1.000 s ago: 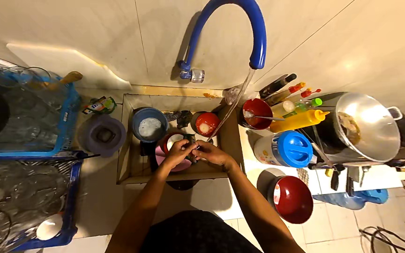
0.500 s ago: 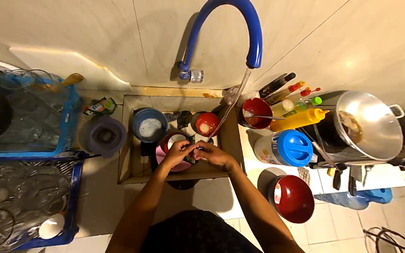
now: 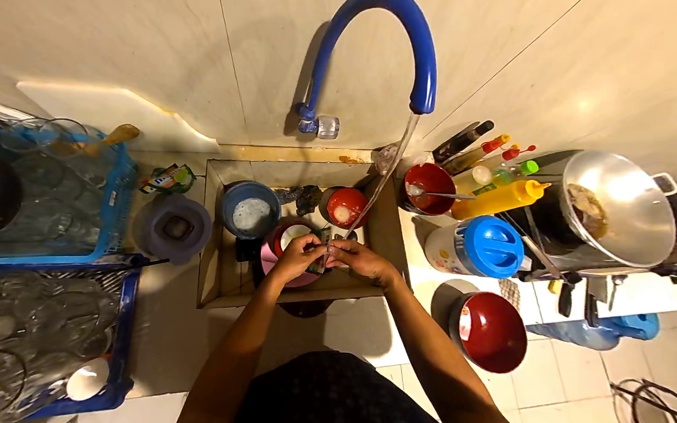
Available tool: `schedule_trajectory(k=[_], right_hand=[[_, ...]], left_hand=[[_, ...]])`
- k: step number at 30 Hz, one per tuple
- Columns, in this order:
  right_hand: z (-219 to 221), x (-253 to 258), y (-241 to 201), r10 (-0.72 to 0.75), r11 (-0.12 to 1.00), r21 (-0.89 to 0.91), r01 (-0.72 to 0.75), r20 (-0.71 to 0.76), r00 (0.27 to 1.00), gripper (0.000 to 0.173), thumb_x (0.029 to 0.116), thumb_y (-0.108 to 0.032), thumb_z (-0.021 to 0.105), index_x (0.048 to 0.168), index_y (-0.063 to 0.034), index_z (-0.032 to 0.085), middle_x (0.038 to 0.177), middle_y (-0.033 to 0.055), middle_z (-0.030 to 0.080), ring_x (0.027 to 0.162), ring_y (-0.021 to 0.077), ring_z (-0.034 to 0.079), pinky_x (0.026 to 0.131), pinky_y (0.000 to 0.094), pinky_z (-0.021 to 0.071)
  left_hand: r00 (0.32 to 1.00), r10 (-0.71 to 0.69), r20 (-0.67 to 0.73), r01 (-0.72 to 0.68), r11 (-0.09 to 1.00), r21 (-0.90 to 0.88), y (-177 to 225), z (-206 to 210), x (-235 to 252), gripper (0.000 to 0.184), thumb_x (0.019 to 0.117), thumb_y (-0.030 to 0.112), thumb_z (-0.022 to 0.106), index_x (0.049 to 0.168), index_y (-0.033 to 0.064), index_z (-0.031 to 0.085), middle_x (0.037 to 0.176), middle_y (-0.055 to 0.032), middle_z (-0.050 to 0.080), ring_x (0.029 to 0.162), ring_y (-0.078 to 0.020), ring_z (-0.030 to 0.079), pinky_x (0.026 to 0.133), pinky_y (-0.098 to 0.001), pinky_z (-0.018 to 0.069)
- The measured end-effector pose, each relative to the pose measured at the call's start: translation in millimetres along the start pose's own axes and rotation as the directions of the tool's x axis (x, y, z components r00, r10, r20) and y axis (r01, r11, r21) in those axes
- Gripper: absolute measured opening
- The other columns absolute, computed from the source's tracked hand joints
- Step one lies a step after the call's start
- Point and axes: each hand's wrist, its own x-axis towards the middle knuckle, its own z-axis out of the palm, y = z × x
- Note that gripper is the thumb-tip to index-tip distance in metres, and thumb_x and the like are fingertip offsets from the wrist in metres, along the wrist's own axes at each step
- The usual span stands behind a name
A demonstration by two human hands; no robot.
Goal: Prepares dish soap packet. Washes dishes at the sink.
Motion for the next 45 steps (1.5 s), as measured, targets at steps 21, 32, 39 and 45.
schedule_trajectory(k=[21,32,39,45], right_hand=[[2,0,11,-0.109,0.992,0.056,0.112,-0.042,0.993,0.025,0.1076,-0.016,0.048,0.104,0.0021,0.065,0.097,0.0029,0.070,0.093,0.0094,0.070,0.091,0.0310,0.0595],[2,-2,12,-0.120,0.991,0.056,0.123,-0.053,0.991,0.026,0.1084,-0.017,0.047,0.103,0.0014,0.064,0.097,0.0036,0.069,0.093,0.0100,0.070,0.091,0.0308,0.0593],[3,-3,13,-0.120,0.992,0.040,0.124,-0.084,0.989,0.024,0.1068,-0.017,0.050,0.102,0.0010,0.065,0.095,0.0025,0.068,0.091,0.0086,0.069,0.090,0.0303,0.0586],[1,-5,14,-0.109,0.994,-0.006,0.109,-0.069,0.992,0.028,0.1073,-0.021,0.050,0.101,0.0010,0.066,0.094,0.0022,0.068,0.090,0.0069,0.068,0.089,0.0287,0.0578]], left_hand=[[0.998,0.033,0.055,-0.031,0.999,-0.040,6,-1,-4,0.021,0.0899,0.013,0.076,0.101,-0.0015,0.066,0.097,-0.0067,0.068,0.090,-0.0116,0.068,0.086,-0.0312,0.0581],[0.997,0.044,0.066,-0.040,0.997,-0.067,5,-1,-5,0.018,0.0932,0.012,0.072,0.104,-0.0012,0.066,0.100,-0.0058,0.069,0.092,-0.0106,0.067,0.088,-0.0307,0.0576],[0.997,0.019,0.078,-0.015,0.998,-0.061,7,0,-6,0.018,0.0954,0.012,0.069,0.105,-0.0019,0.066,0.101,-0.0062,0.068,0.094,-0.0101,0.066,0.089,-0.0308,0.0565],[0.993,0.050,0.108,-0.046,0.998,-0.035,1,3,-5,0.019,0.0926,0.013,0.073,0.103,-0.0015,0.067,0.101,-0.0062,0.068,0.094,-0.0111,0.067,0.089,-0.0310,0.0576]])
